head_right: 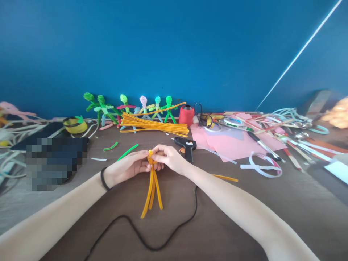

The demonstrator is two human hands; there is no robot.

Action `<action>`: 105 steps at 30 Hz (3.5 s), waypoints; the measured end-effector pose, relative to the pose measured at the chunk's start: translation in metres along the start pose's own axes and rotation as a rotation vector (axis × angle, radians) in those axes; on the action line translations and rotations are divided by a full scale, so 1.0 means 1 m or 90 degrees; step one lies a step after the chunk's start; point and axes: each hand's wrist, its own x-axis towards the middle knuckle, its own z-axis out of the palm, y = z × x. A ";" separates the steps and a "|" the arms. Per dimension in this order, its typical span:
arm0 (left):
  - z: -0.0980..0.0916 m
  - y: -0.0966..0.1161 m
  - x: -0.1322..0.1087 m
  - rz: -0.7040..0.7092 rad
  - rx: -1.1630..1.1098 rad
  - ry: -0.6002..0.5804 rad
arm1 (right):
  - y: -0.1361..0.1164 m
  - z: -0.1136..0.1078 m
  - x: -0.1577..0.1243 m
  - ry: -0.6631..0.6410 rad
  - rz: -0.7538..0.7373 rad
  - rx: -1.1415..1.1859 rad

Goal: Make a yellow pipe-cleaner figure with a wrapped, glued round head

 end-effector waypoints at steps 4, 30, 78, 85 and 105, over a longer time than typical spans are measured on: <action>-0.002 0.000 0.001 0.001 -0.006 -0.024 | -0.001 0.000 0.000 -0.009 0.002 0.015; -0.002 0.000 0.000 0.016 0.028 -0.063 | -0.003 0.001 0.001 -0.054 0.029 0.066; -0.001 -0.009 0.002 0.115 0.012 0.058 | -0.003 0.010 -0.009 0.152 -0.242 -0.297; 0.004 -0.009 0.002 0.140 0.123 0.131 | 0.000 0.008 -0.010 0.161 -0.297 -0.382; 0.011 -0.010 0.002 0.186 0.315 0.221 | 0.000 0.012 -0.010 0.161 -0.322 -0.439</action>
